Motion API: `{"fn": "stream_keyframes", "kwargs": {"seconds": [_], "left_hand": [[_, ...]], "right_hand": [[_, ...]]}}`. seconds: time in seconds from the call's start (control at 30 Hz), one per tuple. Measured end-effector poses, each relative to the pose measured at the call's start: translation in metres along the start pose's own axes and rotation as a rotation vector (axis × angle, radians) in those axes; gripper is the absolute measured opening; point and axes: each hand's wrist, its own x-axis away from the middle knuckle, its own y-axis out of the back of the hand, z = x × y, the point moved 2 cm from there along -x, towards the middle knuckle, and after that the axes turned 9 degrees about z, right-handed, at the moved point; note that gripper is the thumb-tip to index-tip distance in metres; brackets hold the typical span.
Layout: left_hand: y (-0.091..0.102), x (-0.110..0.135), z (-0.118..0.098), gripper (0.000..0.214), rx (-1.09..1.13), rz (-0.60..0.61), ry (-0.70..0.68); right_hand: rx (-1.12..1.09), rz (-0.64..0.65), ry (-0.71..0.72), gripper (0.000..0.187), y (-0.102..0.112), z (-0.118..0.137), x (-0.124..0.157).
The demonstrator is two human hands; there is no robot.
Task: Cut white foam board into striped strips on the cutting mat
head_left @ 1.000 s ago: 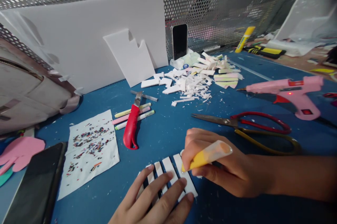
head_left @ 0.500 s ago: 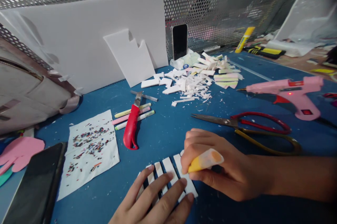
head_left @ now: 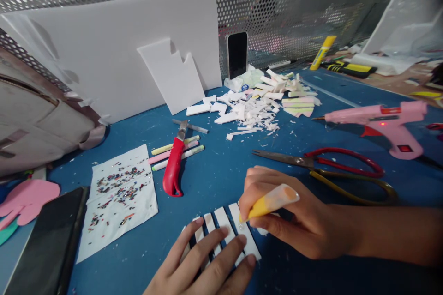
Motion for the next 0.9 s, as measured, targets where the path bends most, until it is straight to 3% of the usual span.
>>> {"fn": "stream_keyframes", "kwargs": {"seconds": [0.5,0.9], "left_hand": [[0.0009,0.0009,-0.0008,0.037,0.002,0.015,0.01],[0.0002,0.0002,0.0006,0.038,-0.009,-0.01,-0.005]], "right_hand": [[0.001,-0.013,-0.02,0.005,-0.0012,-0.002,0.0018],[-0.029,0.052,-0.013,0.009,-0.0007,-0.0009,0.0]]}}
